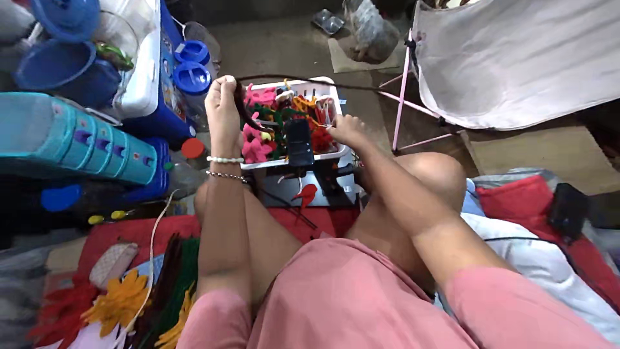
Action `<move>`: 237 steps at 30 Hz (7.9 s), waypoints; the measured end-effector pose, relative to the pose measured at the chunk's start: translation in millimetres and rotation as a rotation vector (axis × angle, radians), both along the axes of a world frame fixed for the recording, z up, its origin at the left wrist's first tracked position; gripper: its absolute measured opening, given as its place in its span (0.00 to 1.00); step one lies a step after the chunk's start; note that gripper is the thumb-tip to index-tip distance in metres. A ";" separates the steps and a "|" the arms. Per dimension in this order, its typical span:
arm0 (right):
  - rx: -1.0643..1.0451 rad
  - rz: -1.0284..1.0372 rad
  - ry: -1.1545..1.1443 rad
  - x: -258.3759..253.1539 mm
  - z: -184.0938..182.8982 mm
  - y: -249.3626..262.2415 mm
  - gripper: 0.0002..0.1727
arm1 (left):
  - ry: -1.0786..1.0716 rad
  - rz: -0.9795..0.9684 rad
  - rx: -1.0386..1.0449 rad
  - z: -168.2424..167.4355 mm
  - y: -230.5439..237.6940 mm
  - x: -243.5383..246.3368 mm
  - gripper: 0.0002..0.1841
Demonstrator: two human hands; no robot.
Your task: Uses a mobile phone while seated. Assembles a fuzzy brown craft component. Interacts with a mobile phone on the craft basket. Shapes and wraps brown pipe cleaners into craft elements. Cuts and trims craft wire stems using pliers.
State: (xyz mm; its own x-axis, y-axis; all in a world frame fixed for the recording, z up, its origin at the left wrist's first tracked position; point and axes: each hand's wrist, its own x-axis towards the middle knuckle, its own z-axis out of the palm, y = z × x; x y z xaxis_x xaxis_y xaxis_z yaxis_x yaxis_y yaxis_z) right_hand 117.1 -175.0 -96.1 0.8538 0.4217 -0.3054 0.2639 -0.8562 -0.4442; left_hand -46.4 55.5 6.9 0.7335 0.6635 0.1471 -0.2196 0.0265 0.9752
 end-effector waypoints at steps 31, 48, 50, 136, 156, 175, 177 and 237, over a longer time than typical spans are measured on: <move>-0.026 0.630 0.254 -187.9 -72.7 40.9 0.31 | -0.109 -0.052 0.156 87.9 -102.7 -36.0 0.10; 0.295 0.923 0.392 -59.8 72.9 11.3 0.16 | 0.069 -0.113 0.342 34.4 -52.6 10.8 0.12; 0.362 0.903 0.469 -45.6 102.4 6.1 0.14 | 0.088 -0.166 0.218 32.9 -49.9 6.1 0.12; 0.994 0.676 0.054 -26.6 105.5 -40.1 0.07 | 0.065 -0.366 0.240 4.3 -103.2 -7.3 0.09; 0.939 0.630 -0.033 -32.4 94.7 -33.7 0.05 | 0.107 -0.333 0.480 -7.0 -98.4 1.3 0.15; 1.307 0.330 0.098 -52.8 96.8 -31.8 0.04 | -0.124 -0.430 -0.833 0.1 -121.2 3.2 0.10; 1.297 0.355 0.107 -52.8 97.8 -32.4 0.04 | -0.132 -0.414 -0.736 1.5 -122.1 1.8 0.10; 0.726 0.620 -0.983 -43.5 107.8 -40.5 0.04 | 0.001 -0.207 0.228 -7.1 -112.7 1.7 0.18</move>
State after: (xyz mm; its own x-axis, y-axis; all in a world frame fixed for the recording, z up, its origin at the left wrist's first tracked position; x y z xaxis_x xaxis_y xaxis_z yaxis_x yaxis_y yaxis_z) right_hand 73.6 -215.5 11.8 0.2025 0.6146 0.7624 0.9791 -0.1403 -0.1469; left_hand -44.7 -57.2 -0.2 0.8501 0.4495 0.2745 -0.2315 -0.1491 0.9613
